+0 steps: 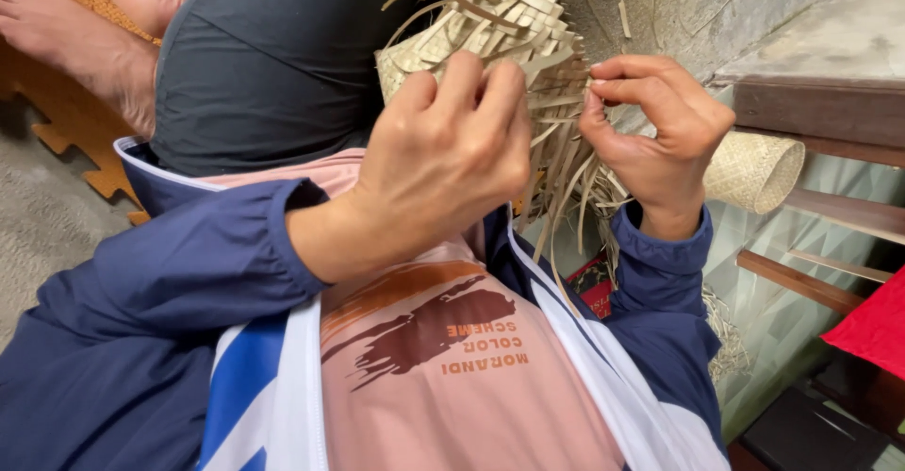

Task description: A person is weaving a basket by hand, interlacing and tucking in dried plant strips using a small tool for assistance.

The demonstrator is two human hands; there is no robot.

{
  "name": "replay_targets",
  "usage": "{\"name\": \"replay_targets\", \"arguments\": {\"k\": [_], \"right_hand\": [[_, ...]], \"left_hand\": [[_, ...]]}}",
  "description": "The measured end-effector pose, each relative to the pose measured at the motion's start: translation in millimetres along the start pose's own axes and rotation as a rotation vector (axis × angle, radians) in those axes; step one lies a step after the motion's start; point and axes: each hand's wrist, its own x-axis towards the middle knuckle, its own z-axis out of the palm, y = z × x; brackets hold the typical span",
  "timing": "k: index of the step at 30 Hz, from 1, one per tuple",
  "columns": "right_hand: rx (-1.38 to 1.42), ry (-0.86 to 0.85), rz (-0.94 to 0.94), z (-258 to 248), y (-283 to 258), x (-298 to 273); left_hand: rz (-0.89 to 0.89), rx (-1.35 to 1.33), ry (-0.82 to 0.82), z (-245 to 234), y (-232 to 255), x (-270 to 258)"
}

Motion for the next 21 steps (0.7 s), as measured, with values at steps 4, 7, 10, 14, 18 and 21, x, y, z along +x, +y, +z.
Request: {"name": "replay_targets", "arguments": {"k": [4,7,10,14,18,21], "right_hand": [[0.042,-0.026,0.030,-0.8,0.9,0.8],[0.154,-0.066,0.108,0.5,7.3,-4.0],[0.420,-0.059,0.290,2.9,18.1,-14.8],[0.616,-0.048,0.423,6.4,30.0,-22.0],[0.700,-0.041,0.433,8.2,37.5,-24.1],[0.748,-0.008,0.421,11.7,45.1,-25.0]], "left_hand": [[0.002,0.035,-0.022,-11.1,4.2,3.9],[0.004,0.031,-0.059,-12.1,7.2,3.7],[0.002,0.072,-0.052,-13.6,7.8,4.3],[0.012,0.079,-0.027,-15.4,5.4,5.3],[0.006,0.083,0.010,-16.2,3.3,5.1],[-0.026,-0.009,0.085,-14.6,1.4,3.9]]}}
